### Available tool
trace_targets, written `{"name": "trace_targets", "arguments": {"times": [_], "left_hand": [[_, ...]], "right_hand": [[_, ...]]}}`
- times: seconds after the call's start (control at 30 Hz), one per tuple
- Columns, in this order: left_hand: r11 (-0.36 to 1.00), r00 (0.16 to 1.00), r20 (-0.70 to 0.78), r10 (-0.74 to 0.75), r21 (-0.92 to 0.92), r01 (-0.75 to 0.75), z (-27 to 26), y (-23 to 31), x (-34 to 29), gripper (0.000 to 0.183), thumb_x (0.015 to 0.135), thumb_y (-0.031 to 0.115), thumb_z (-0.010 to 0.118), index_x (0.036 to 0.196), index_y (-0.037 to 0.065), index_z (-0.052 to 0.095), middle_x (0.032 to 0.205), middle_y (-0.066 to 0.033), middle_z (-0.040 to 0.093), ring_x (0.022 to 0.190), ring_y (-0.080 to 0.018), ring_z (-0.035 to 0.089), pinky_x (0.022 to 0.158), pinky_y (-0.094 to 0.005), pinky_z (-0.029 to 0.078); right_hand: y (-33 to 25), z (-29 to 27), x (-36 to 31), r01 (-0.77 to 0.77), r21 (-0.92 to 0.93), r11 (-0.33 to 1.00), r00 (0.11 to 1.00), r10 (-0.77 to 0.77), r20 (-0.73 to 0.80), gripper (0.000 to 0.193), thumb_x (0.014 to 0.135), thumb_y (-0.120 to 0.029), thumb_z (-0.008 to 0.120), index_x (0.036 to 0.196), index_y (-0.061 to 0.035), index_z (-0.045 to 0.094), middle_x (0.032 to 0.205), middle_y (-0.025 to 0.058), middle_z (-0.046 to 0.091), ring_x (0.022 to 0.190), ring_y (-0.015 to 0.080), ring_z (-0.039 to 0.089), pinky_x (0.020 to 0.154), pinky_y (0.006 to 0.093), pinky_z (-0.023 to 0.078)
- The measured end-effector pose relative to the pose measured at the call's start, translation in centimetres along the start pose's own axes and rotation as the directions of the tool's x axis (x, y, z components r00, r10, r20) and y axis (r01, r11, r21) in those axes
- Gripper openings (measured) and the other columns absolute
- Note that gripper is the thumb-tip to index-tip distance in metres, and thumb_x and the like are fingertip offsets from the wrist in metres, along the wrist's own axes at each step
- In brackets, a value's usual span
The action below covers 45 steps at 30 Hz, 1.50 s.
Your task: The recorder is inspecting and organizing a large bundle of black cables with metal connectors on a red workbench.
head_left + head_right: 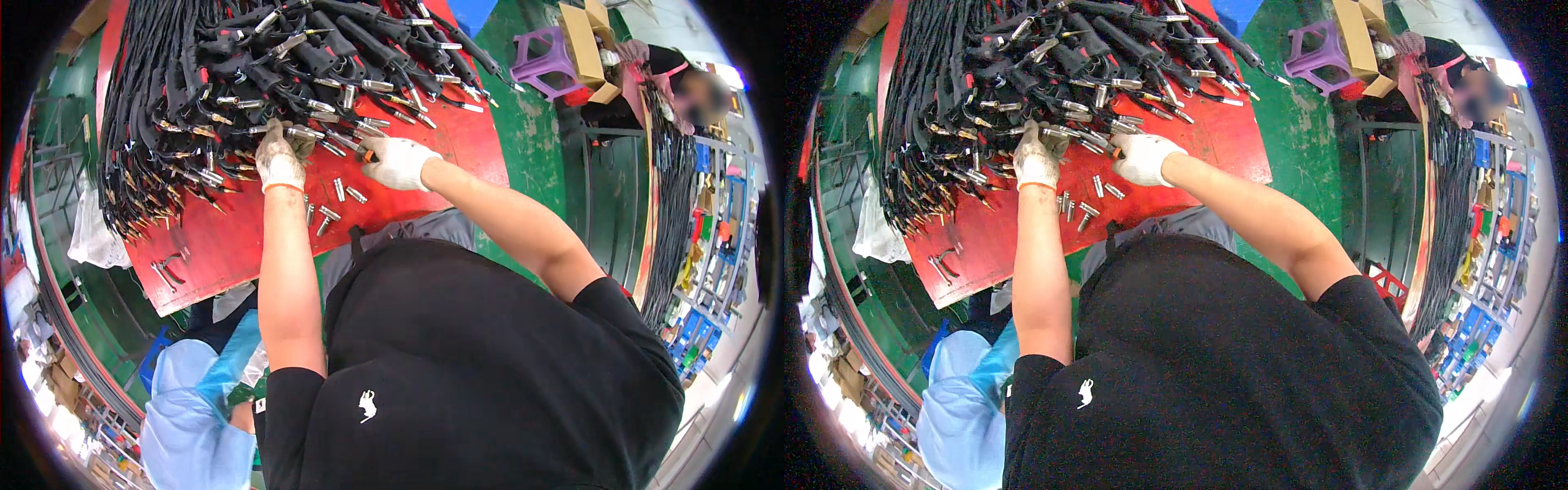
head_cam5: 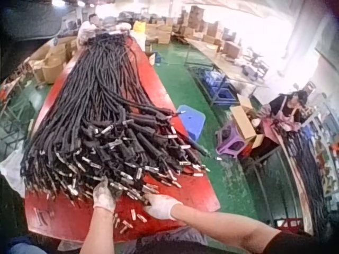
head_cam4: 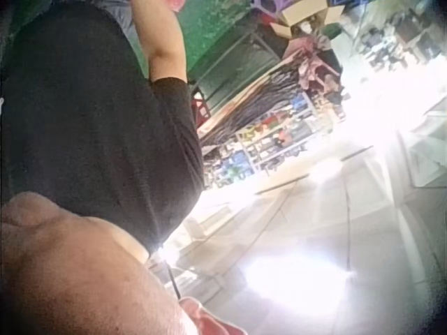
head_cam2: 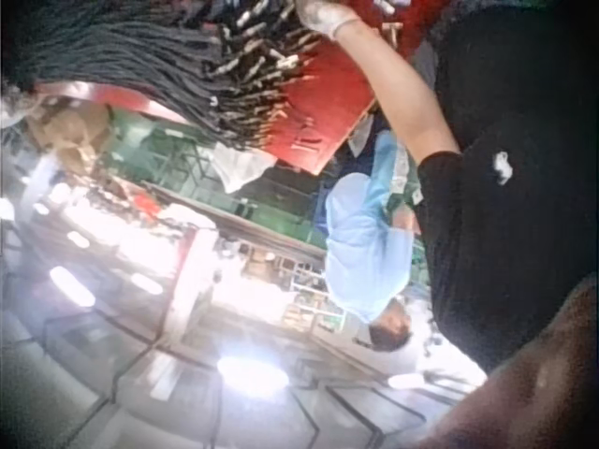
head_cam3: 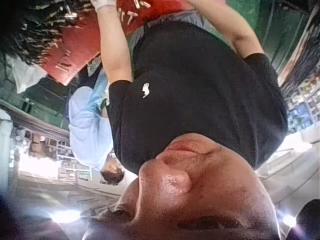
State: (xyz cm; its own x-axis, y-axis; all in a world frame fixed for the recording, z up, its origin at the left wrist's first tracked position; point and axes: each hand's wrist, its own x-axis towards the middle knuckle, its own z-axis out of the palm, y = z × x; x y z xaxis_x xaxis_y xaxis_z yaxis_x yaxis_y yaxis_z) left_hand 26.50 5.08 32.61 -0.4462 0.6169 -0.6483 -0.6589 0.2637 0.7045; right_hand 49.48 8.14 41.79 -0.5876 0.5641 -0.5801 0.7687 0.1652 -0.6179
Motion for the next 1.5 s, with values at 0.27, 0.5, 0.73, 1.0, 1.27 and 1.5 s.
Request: {"name": "trace_targets", "arguments": {"times": [0.27, 0.5, 0.73, 1.0, 1.27, 1.5], "left_hand": [[1.000, 0.999, 0.030, 0.022, -0.017, -0.022, -0.9, 0.2, 0.2, 0.035, 0.105, 0.039, 0.053, 0.100, 0.005, 0.060, 0.082, -0.0114, 0.069, 0.064, -0.0227, 0.068, 0.059, -0.0359, 0.060], [1.000, 1.000, -0.002, 0.015, 0.009, -0.015, -0.2, 0.7, -0.8, 0.035, 0.105, 0.038, 0.054, 0.100, 0.004, 0.061, 0.084, -0.0108, 0.070, 0.068, -0.0224, 0.068, 0.063, -0.0355, 0.060], [0.997, 1.000, -0.013, 0.020, 0.081, -0.019, 0.1, 0.9, -1.1, 0.036, 0.104, 0.040, 0.054, 0.098, 0.006, 0.062, 0.082, -0.0092, 0.070, 0.064, -0.0203, 0.067, 0.059, -0.0328, 0.058], [0.992, 0.995, -0.023, 0.093, 0.091, -0.090, 0.1, 0.4, -1.1, 0.041, 0.103, 0.041, 0.052, 0.094, 0.003, 0.065, 0.075, -0.0097, 0.070, 0.056, -0.0199, 0.067, 0.047, -0.0309, 0.054], [0.984, 0.966, -0.213, 0.146, -0.073, -0.165, -0.7, -1.3, 2.5, 0.037, 0.103, 0.032, 0.056, 0.088, -0.001, 0.065, 0.079, -0.0126, 0.069, 0.064, -0.0231, 0.067, 0.057, -0.0372, 0.059], [1.000, 0.946, -0.322, 0.018, -0.012, -0.023, 2.8, -1.4, 1.8, 0.031, 0.097, 0.028, 0.062, 0.095, -0.002, 0.068, 0.088, -0.0130, 0.072, 0.077, -0.0245, 0.070, 0.069, -0.0382, 0.060]], "right_hand": [[-1.8, 0.3, 1.2, 0.047, -0.110, 0.993, 0.996, -0.037, 0.087, 0.035, 0.085, -0.024, 0.054, 0.110, -0.0019, 0.066, 0.109, 0.0279, 0.069, 0.107, 0.0413, 0.065, 0.092, 0.0469, 0.050], [-1.7, 0.4, 1.9, 0.035, -0.157, 0.987, 0.996, -0.021, 0.089, 0.037, 0.086, -0.024, 0.054, 0.112, -0.0018, 0.065, 0.110, 0.0280, 0.069, 0.107, 0.0409, 0.066, 0.092, 0.0467, 0.050], [-1.9, 0.5, 2.1, 0.052, -0.204, 0.978, 0.998, -0.042, 0.053, 0.038, 0.087, -0.024, 0.051, 0.116, -0.0028, 0.064, 0.112, 0.0274, 0.069, 0.109, 0.0403, 0.066, 0.094, 0.0475, 0.051], [-2.7, 1.2, 1.9, 0.010, -0.324, 0.946, 0.991, -0.053, -0.122, 0.033, 0.090, -0.024, 0.050, 0.113, -0.0036, 0.064, 0.108, 0.0254, 0.070, 0.105, 0.0400, 0.068, 0.090, 0.0488, 0.052], [-2.8, 1.2, 1.6, -0.080, 0.342, 0.936, 0.976, 0.004, 0.219, 0.031, 0.095, -0.026, 0.060, 0.120, -0.0077, 0.060, 0.079, 0.0089, 0.063, 0.059, 0.0205, 0.059, 0.053, 0.0360, 0.048], [3.2, 4.2, 3.8, 0.378, -0.019, 0.926, 0.870, -0.362, -0.335, 0.018, 0.095, -0.029, 0.063, 0.093, -0.0126, 0.057, 0.072, 0.0007, 0.054, 0.052, 0.0104, 0.047, 0.044, 0.0312, 0.036]]}}
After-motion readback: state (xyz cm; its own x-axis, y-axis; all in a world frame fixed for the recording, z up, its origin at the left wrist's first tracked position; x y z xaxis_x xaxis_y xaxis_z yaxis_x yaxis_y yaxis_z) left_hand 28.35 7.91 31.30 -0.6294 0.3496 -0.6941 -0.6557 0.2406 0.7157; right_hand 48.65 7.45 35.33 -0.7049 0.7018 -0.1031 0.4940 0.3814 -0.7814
